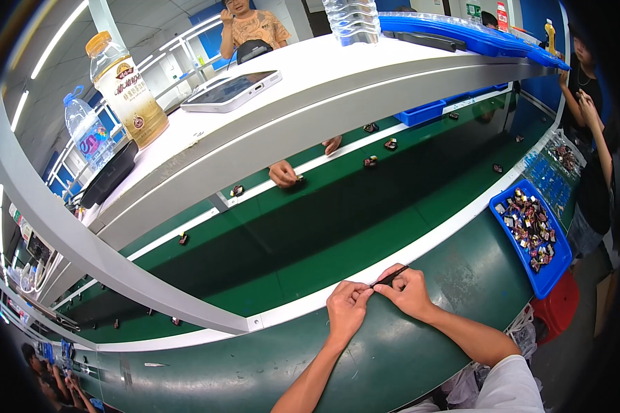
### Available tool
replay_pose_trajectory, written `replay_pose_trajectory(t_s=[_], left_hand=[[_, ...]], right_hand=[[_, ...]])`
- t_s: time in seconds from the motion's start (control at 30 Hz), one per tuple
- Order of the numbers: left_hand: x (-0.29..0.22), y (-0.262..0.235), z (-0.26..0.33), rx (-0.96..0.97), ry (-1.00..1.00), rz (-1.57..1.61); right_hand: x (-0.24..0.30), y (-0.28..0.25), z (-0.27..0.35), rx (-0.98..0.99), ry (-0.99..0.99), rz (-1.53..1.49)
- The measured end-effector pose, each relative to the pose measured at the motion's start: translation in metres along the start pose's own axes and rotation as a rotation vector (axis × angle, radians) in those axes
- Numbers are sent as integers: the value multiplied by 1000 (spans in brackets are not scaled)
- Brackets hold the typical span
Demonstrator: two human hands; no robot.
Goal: Use a small tool to assemble or manipulate components on a circuit board at a production line.
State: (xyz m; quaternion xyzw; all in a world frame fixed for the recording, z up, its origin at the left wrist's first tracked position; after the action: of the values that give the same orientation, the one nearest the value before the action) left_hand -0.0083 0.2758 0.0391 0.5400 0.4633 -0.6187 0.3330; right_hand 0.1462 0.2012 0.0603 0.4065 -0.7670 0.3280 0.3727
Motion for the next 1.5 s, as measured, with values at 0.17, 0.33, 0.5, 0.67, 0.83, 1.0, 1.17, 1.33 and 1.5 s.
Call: replay_pose_trajectory(t_s=[0.17,0.33,0.5,0.67,0.83,1.0,1.17,1.33,1.5], left_hand=[[0,0,0,1,-3,-8],[2,-1,-1,-1,-2,16],[-6,0,1,-8,9,-21],[-3,0,2,-6,-9,-8],[-1,-2,2,-8,6,-13],[-4,-1,2,-11,4,-16],[-3,-1,0,-10,9,-16],[-4,-2,1,-12,16,-19],[-7,-2,2,-15,24,-21]], right_hand=[[2,-1,0,-7,-4,10],[6,0,-2,-13,-7,13],[0,-2,-2,-44,-22,-12],[3,-2,0,-31,8,-10],[-1,-1,1,-44,-28,-7],[7,-1,-2,-22,-30,16],[3,-2,-1,-31,-14,8],[5,-1,-1,-35,-17,-15],[4,0,-2,-15,-8,-5]])
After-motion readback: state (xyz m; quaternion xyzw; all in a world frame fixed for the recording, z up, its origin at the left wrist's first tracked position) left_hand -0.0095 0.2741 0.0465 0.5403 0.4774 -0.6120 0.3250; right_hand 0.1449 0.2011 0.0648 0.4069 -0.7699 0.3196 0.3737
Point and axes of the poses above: each hand's wrist, its own z-axis away from the middle knuckle, its own y-axis out of the palm, x = y × z, the point moved 9 cm from there along -z, towards the middle knuckle, and after that the axes turned 15 degrees about -y, right-handed, at the moved point
